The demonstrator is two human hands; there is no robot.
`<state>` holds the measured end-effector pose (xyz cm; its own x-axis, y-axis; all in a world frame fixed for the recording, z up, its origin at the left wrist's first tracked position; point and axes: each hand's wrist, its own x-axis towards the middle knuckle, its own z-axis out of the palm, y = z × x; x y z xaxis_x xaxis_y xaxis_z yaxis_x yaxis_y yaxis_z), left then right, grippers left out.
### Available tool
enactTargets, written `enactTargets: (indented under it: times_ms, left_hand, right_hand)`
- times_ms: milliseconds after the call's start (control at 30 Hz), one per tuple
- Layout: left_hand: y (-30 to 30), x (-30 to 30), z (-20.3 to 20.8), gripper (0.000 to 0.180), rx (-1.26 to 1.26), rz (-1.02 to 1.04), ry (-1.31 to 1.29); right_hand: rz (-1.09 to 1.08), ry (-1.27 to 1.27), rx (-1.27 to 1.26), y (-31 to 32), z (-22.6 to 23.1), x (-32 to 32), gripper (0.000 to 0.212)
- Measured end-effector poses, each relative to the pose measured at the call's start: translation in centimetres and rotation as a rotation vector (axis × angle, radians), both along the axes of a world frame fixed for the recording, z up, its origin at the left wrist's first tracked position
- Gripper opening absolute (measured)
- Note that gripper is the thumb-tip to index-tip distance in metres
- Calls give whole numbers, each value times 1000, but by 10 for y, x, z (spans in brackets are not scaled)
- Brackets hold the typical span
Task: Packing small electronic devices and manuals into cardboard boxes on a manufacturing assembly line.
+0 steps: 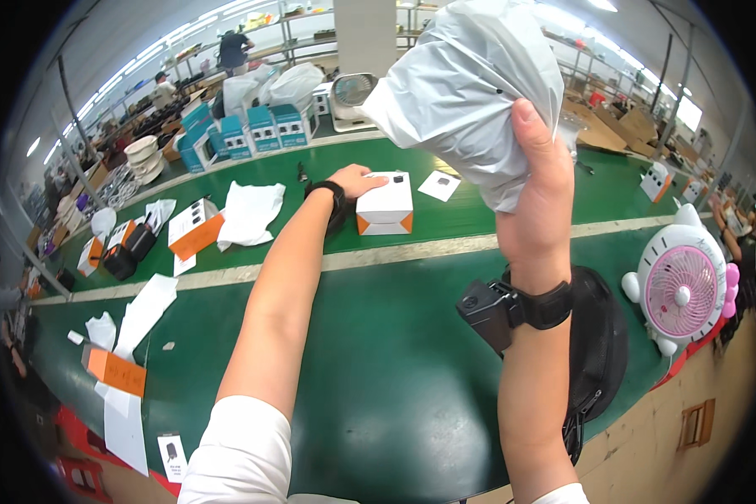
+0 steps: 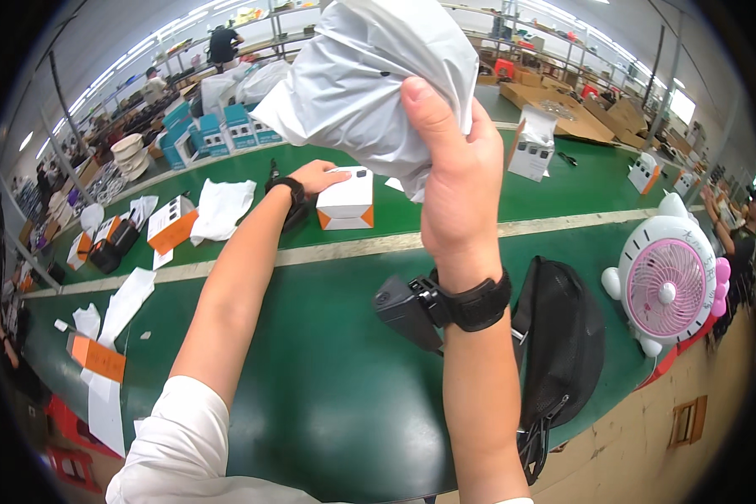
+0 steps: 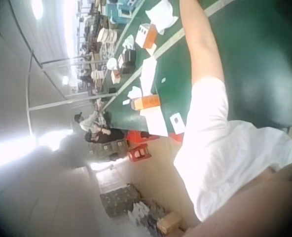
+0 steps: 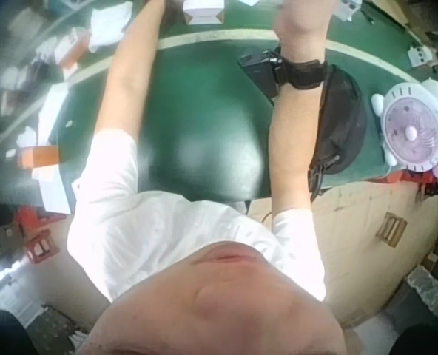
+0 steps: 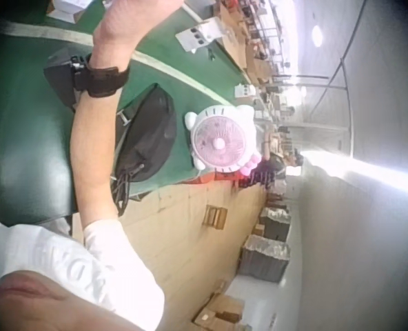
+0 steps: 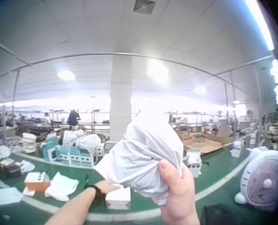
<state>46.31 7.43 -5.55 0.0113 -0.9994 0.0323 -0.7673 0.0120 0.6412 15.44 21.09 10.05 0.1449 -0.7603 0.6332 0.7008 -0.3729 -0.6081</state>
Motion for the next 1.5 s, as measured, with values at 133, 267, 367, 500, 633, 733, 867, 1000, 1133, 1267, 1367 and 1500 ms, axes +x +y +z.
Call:
enactTargets:
  times_ms: [133,267,367,500,633,733,867,1000,1133,1267,1367,1500]
  left_hand:
    - [14,-36,17,62,-35,236,-111]
    - [84,-52,57,55,-436,114,-243]
    - [134,-58,63,53,-745,13,-484]
    - [203,-107,71,49,-846,-49,-777]
    - [247,-102,19,63,-617,-82,-249]
    - [279,-72,9,57,-771,78,-565]
    - [273,-78,17,36,-599,50,-322]
    - [262,-91,2,44,-848,67,-246]
    - [265,-90,-2,47,-627,58,-226]
    - [269,-77,-8,62,-665,167,-115]
    - [278,-64,-8,70,-702,206,-151]
    - [259,-88,-8,64,-684,117,-279]
  right_hand:
    - [-26,-38,17,-17,-5,-15,38]
    - [109,-18,96,-20,-5,-5,39]
    - [221,17,87,-8,-5,11,39]
    - [410,136,-56,11,-16,21,29]
    - [495,328,-53,18,-46,57,28]
    - [140,567,-308,15,-56,83,53]
    - [-118,875,-476,14,-54,47,60]
    - [-303,1089,-580,4,-47,21,55]
    - [-416,1289,-718,19,-50,25,42]
    - [-325,1542,-741,36,-69,62,45]
    - [-622,1643,-855,57,-77,80,55]
    - [-569,1484,-923,51,-71,50,31]
